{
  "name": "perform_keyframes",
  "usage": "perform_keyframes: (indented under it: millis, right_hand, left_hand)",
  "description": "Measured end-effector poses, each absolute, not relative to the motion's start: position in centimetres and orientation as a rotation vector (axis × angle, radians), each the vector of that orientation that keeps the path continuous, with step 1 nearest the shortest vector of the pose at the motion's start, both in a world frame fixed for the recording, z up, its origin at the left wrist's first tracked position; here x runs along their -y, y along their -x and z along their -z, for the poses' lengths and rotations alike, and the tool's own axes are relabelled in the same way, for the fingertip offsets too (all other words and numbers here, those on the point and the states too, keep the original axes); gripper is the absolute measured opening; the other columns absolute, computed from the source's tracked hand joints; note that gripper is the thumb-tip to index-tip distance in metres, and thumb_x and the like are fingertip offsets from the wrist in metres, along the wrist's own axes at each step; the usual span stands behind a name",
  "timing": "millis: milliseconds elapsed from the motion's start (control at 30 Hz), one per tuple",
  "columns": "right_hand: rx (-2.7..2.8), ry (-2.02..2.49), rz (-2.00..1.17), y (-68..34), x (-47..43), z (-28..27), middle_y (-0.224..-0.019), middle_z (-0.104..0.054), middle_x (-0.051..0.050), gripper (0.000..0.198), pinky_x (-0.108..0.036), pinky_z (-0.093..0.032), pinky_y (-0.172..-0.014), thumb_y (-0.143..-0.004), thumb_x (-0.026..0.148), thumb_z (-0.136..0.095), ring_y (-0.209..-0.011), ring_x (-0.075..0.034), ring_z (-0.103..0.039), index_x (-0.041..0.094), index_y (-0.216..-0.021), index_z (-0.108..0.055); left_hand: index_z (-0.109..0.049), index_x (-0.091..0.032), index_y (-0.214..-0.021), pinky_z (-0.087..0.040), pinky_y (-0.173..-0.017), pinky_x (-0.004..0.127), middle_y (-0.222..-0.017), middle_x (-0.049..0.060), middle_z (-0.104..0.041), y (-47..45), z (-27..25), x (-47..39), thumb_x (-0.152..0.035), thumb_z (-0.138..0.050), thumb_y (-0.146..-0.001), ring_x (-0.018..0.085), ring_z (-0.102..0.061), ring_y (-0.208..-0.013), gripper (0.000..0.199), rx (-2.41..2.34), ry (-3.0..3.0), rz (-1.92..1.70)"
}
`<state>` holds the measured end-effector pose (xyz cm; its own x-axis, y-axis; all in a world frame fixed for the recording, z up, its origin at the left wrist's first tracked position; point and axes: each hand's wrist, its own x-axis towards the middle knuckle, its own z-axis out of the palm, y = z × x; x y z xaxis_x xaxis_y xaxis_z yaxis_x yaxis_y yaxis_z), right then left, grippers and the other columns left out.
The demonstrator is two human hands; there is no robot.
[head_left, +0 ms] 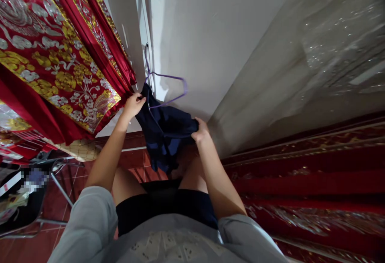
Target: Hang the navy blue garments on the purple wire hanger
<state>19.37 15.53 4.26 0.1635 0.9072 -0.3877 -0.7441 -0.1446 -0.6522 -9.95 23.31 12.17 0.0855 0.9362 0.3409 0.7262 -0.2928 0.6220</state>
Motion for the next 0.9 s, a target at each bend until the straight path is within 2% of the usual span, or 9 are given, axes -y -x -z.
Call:
perform_keyframes:
  millis: [33,100,233,400,500,600,767,833,900]
  right_hand:
    - [0.215,0.933,-1.517,-18.6,-14.9,-4.3,-0.055,-0.062,0.003,0.020,-0.029,-0.060,-0.065,-0.083,0.017,-0.059,-0.052,-0.015,-0.061,0.023,-0.065,-0.053]
    - [0.183,0.966,-1.702,-16.9,-13.8,-4.8,-0.058,-0.066,0.000,0.017,-0.031,-0.060,-0.064,-0.084,0.024,-0.062,-0.053,-0.017,-0.063,0.022,-0.068,-0.057]
    - [0.213,0.989,-1.963,-13.6,-12.4,-6.3,-0.059,-0.068,-0.003,0.014,-0.033,-0.057,-0.062,-0.080,0.029,-0.067,-0.052,-0.019,-0.062,0.019,-0.071,-0.062]
    - [0.428,0.943,-1.765,-9.8,-10.6,-6.4,-0.066,-0.068,0.001,0.020,-0.029,-0.053,-0.068,-0.064,0.030,-0.075,-0.064,-0.018,-0.062,0.021,-0.078,-0.063]
    - [0.696,0.890,-1.645,-7.7,-8.5,-6.0,-0.072,-0.064,0.004,0.028,-0.027,-0.049,-0.070,-0.062,0.034,-0.080,-0.070,-0.015,-0.059,0.022,-0.077,-0.060]
    - [1.226,0.822,-1.596,-7.3,-6.5,-6.2,-0.072,-0.058,0.004,0.027,-0.026,-0.045,-0.069,-0.074,0.042,-0.077,-0.070,-0.014,-0.054,0.022,-0.077,-0.060]
    - [1.627,0.775,-1.365,-10.9,-5.9,-8.7,-0.071,-0.061,0.001,0.028,-0.030,-0.048,-0.070,-0.094,0.048,-0.063,-0.067,-0.016,-0.058,0.021,-0.085,-0.064]
    - [1.596,0.778,-1.114,-12.5,-6.5,-9.7,-0.087,-0.068,-0.004,0.022,-0.034,-0.051,-0.084,-0.095,0.044,-0.064,-0.084,-0.019,-0.064,0.022,-0.091,-0.068]
    - [1.649,0.696,-1.031,-13.4,-7.0,-10.2,-0.115,-0.070,-0.007,0.023,-0.039,-0.048,-0.103,-0.092,0.039,-0.068,-0.110,-0.023,-0.064,0.024,-0.109,-0.070]
  left_hand:
    - [-0.069,-0.017,-0.093,-0.055,-0.088,0.037,-0.085,0.010,-0.073,9.8,-11.6,-23.4,-0.041,-0.061,-0.095,0.024,-0.072,-0.088,0.026,-1.629,-2.012,-0.952]
    - [-0.067,-0.017,-0.076,-0.054,-0.079,0.034,-0.073,0.009,-0.071,9.4,-10.4,-22.9,-0.050,-0.051,-0.099,0.021,-0.071,-0.076,0.043,-1.577,-1.822,-0.895]
    - [-0.067,-0.016,-0.073,-0.051,-0.069,0.032,-0.071,0.011,-0.072,8.1,-7.8,-20.0,-0.074,-0.046,-0.092,0.021,-0.069,-0.065,0.065,-1.563,-1.369,-0.773]
    - [-0.067,-0.015,-0.071,-0.050,-0.065,0.030,-0.067,0.009,-0.069,6.9,-5.5,-15.2,-0.089,-0.058,-0.072,0.020,-0.066,-0.065,0.075,-1.332,-1.106,-0.437]
    - [-0.062,-0.017,-0.070,-0.047,-0.060,0.025,-0.059,-0.001,-0.060,6.4,-5.2,-13.3,-0.079,-0.073,-0.068,0.013,-0.058,-0.058,0.063,-1.178,-0.987,-0.569]
    - [-0.055,-0.017,-0.061,-0.039,-0.054,0.022,-0.053,-0.004,-0.052,6.2,-6.0,-11.9,-0.058,-0.087,-0.063,0.009,-0.049,-0.051,0.053,-1.138,-0.979,-0.696]
    - [-0.069,-0.012,-0.072,-0.044,-0.060,0.025,-0.065,0.003,-0.068,6.8,-8.7,-9.2,-0.048,-0.092,-0.059,0.014,-0.060,-0.061,0.044,-1.109,-0.988,-0.732]
    - [-0.075,-0.012,-0.082,-0.047,-0.067,0.027,-0.076,0.006,-0.073,7.0,-10.0,-8.0,-0.052,-0.090,-0.063,0.016,-0.065,-0.069,0.046,-1.112,-1.004,-0.692]
    - [-0.078,-0.014,-0.087,-0.049,-0.071,0.028,-0.083,0.007,-0.076,7.1,-11.4,-6.9,-0.053,-0.085,-0.070,0.018,-0.067,-0.074,0.044,-1.109,-1.094,-0.604]
